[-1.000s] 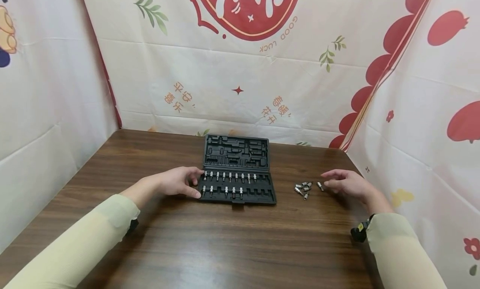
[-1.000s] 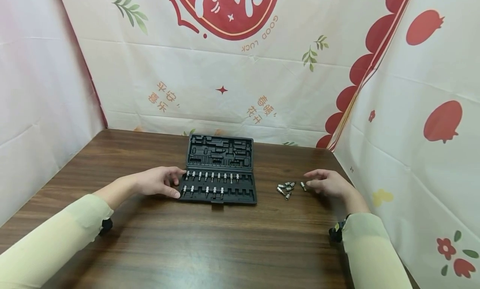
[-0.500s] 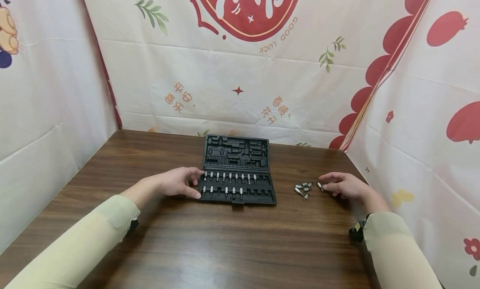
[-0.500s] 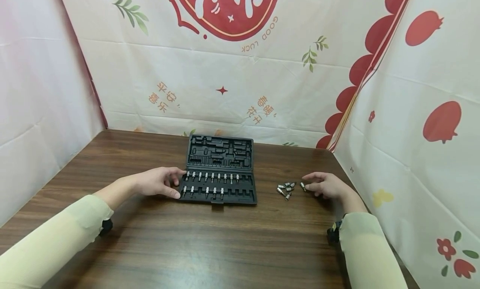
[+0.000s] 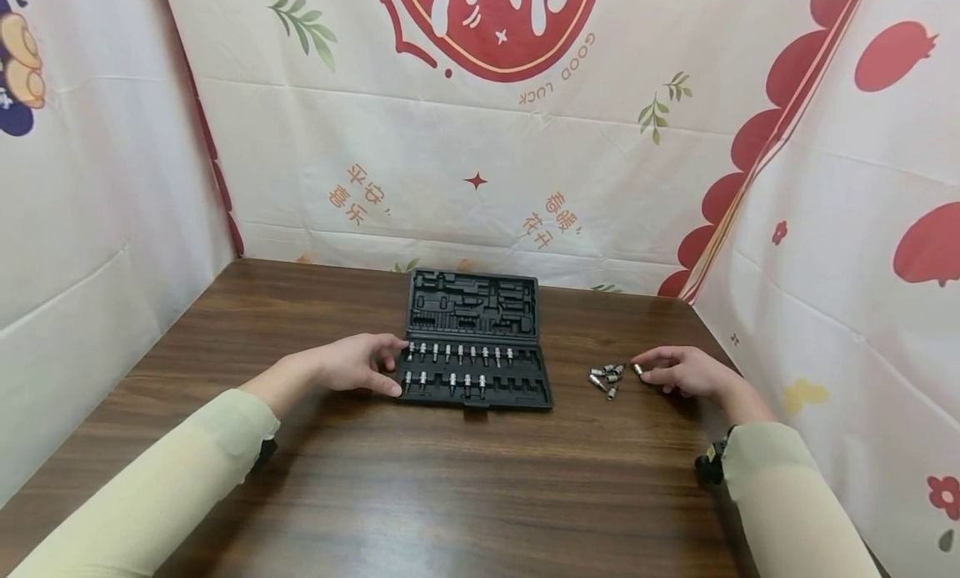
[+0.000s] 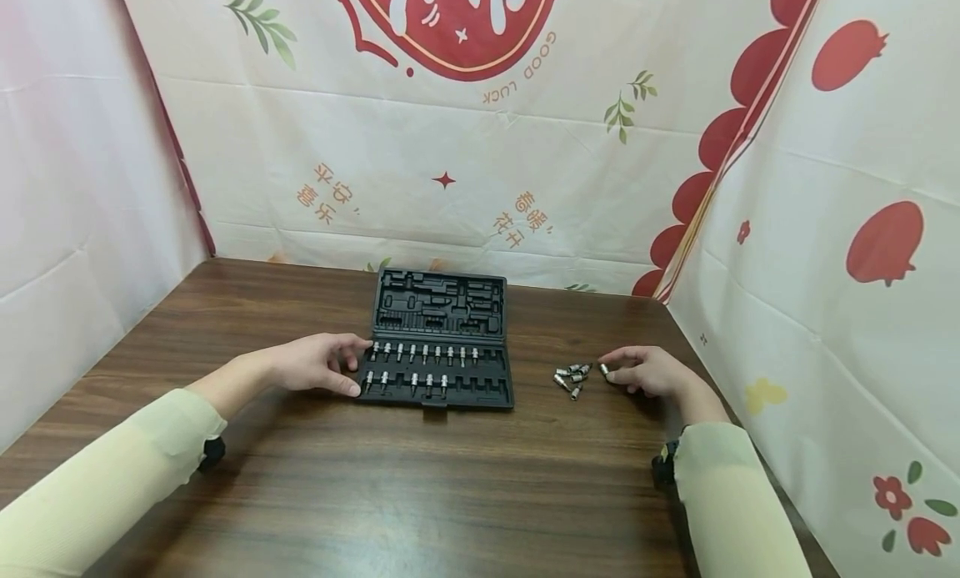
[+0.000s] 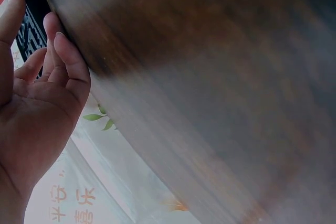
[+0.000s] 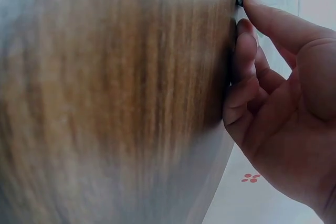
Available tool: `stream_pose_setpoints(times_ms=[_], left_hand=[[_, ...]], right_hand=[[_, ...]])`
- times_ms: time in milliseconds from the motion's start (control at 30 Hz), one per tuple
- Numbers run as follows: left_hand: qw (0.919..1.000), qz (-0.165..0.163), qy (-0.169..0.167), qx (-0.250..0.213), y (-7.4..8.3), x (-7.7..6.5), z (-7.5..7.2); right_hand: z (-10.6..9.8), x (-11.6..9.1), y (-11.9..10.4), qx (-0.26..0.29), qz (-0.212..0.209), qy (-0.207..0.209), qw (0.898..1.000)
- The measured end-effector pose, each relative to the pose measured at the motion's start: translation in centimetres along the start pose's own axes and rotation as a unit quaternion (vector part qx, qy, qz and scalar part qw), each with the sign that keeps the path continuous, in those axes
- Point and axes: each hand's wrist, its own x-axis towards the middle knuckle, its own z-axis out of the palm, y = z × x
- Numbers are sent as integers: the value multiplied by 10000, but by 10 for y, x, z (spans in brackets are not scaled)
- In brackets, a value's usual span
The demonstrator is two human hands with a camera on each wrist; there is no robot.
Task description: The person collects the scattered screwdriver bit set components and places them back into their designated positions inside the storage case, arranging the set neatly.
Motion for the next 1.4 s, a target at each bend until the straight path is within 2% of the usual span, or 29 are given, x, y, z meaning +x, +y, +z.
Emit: stream_pose_setpoints(times_ms=[267,600,1000,1233,1400], left_hand=[[10000,-64,-14,40,1,2,-1],[10000,-21,-25,61,4,-1,-2],[9999,0,-14,146,2,-1,-2],[9999,-20,-35,113,2,-1,-2],[9998,-74,-41,165,2,0,-2]], right_hand=[[0,0,2,-24,-6,122,9999],[-4,-5,6,250,17,42,9997],[-9,-7,5,943,-251,-475,9941],[-11,-9,-7,1274,-572,-235,9899],[-10,-10,-15,1259,-539,-109,9905]])
